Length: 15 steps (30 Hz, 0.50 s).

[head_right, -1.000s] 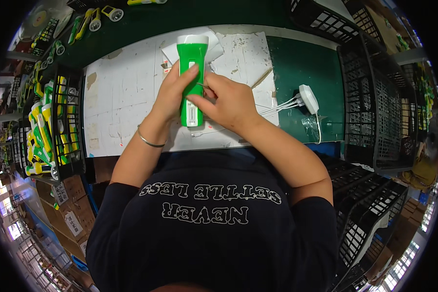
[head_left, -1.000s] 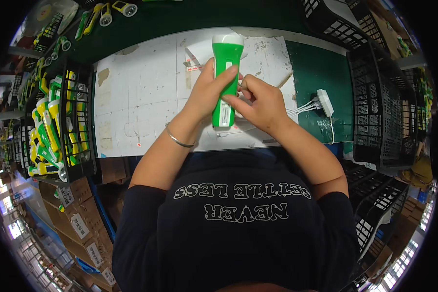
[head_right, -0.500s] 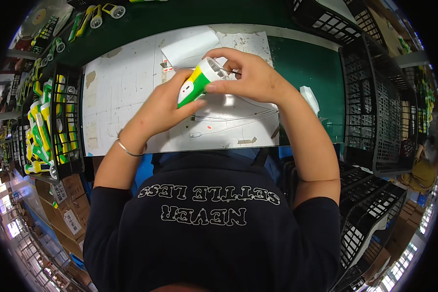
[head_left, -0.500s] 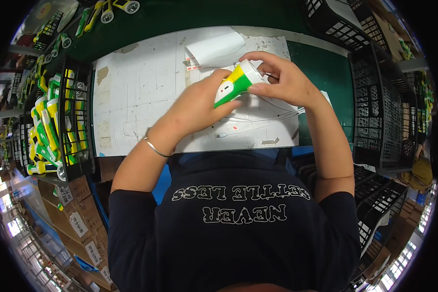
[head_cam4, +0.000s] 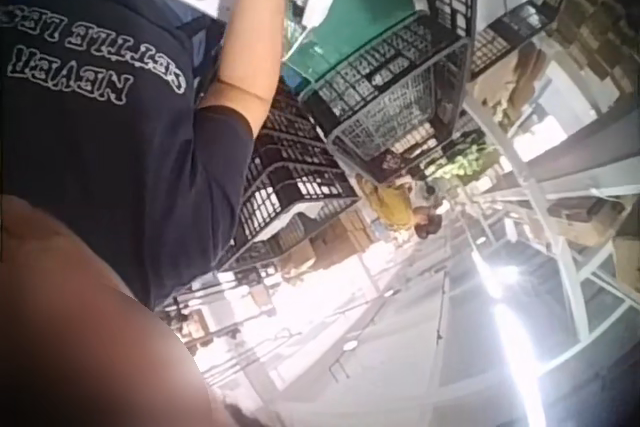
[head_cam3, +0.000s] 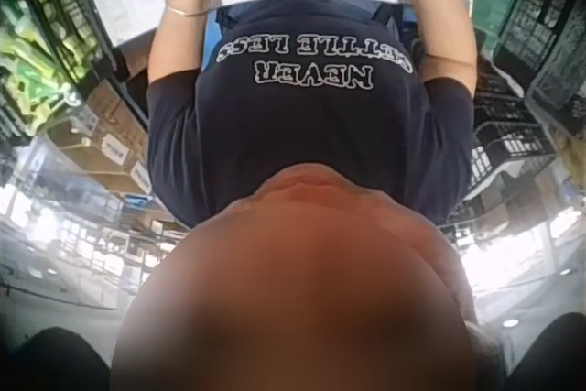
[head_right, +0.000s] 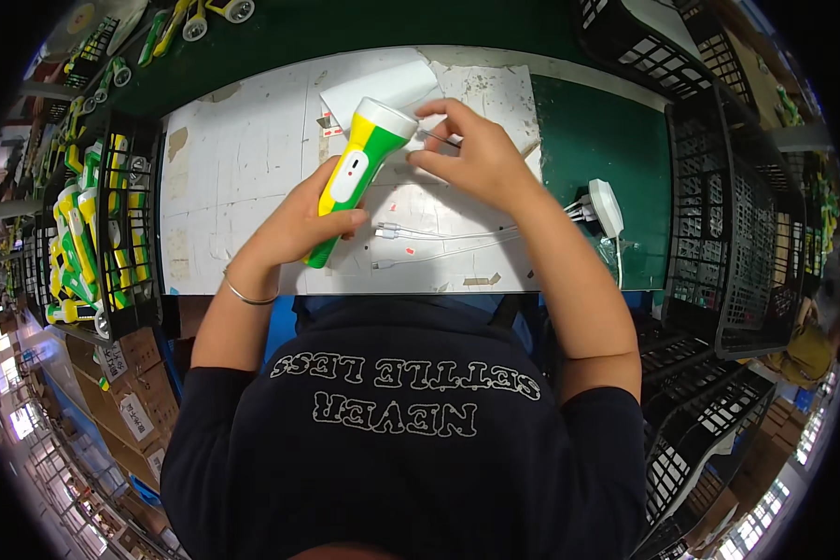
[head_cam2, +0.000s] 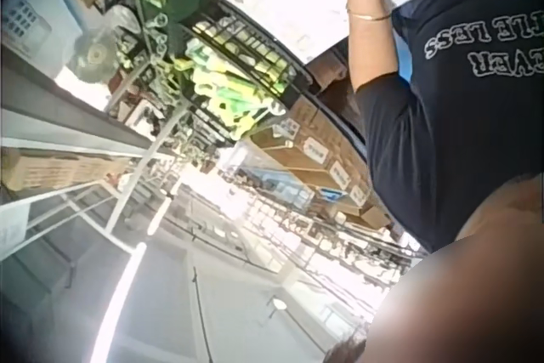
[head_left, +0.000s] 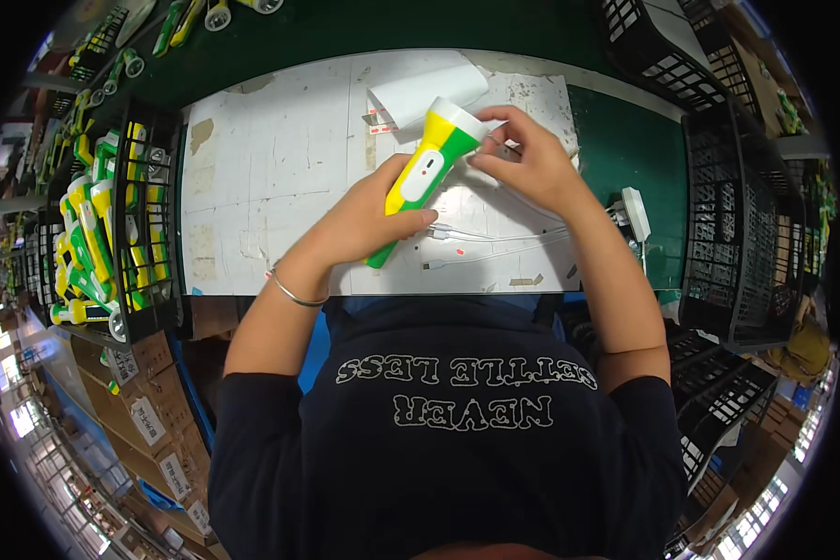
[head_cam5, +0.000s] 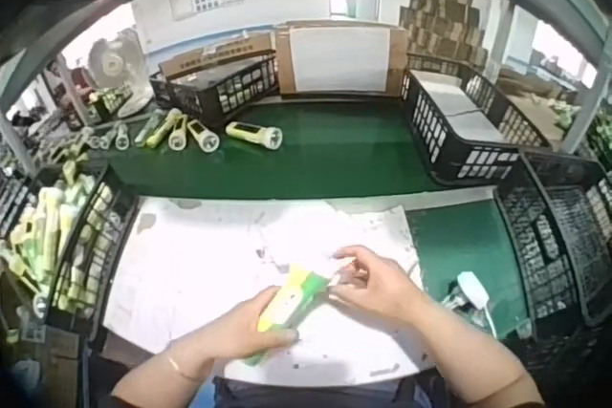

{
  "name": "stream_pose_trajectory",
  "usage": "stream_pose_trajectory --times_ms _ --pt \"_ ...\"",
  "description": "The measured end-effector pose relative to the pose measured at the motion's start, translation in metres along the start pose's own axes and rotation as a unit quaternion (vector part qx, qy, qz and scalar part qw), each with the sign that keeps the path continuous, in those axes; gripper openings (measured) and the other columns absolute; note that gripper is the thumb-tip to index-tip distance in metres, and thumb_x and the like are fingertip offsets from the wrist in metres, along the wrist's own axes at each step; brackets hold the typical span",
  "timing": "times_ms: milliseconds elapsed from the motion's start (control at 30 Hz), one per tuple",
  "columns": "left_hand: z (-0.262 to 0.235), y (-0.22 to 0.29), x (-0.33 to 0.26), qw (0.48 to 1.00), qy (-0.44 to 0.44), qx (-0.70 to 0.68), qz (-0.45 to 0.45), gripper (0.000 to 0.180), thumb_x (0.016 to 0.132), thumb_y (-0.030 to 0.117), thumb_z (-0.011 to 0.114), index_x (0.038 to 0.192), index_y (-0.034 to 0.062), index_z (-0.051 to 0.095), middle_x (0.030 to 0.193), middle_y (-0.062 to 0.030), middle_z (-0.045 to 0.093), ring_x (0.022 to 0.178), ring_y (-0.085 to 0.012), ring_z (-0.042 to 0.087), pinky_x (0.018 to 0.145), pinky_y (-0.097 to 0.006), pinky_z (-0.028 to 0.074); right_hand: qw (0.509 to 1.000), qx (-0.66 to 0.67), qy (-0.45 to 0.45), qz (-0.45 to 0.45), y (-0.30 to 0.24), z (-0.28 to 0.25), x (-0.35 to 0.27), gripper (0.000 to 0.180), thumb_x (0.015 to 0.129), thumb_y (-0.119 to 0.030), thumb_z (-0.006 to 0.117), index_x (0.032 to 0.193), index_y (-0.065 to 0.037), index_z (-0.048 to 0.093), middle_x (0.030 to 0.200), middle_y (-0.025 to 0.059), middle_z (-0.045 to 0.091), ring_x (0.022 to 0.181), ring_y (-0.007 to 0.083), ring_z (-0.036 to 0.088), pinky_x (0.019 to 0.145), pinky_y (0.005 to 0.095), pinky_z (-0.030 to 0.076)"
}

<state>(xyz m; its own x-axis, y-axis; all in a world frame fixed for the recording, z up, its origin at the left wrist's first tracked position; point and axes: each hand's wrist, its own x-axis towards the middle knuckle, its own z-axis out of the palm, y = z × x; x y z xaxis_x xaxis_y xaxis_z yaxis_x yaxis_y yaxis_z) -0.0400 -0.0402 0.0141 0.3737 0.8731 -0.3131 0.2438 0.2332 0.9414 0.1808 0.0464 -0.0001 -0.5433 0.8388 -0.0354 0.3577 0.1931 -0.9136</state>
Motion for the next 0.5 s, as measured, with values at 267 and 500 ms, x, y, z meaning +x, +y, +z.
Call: stream_pose_trajectory --times_ms 267,500 --pt "0.011 0.000 0.006 0.991 0.087 -0.084 -0.064 0.062 0.075 0.021 0.069 0.124 0.0015 0.037 0.096 -0.0104 0.057 0.084 -0.0187 0.058 0.077 -0.030 0.047 0.949 -0.296 0.105 0.002 0.014 0.027 0.005 0.020 0.082 -0.024 0.060 0.087 -0.005 0.060 0.080 0.0076 0.062 0.074 0.0229 0.062 0.065 0.0332 0.048" --pt "0.022 -0.010 0.019 0.982 0.179 0.026 0.046 0.063 0.073 0.022 0.070 0.124 0.0024 0.038 0.106 -0.0149 0.058 0.097 -0.0222 0.057 0.084 -0.032 0.045 0.991 0.130 -0.006 0.038 -0.014 0.011 -0.021 0.016 0.086 -0.014 0.060 0.091 0.001 0.058 0.078 -0.0017 0.057 0.070 0.0030 0.051 0.063 0.0179 0.041"
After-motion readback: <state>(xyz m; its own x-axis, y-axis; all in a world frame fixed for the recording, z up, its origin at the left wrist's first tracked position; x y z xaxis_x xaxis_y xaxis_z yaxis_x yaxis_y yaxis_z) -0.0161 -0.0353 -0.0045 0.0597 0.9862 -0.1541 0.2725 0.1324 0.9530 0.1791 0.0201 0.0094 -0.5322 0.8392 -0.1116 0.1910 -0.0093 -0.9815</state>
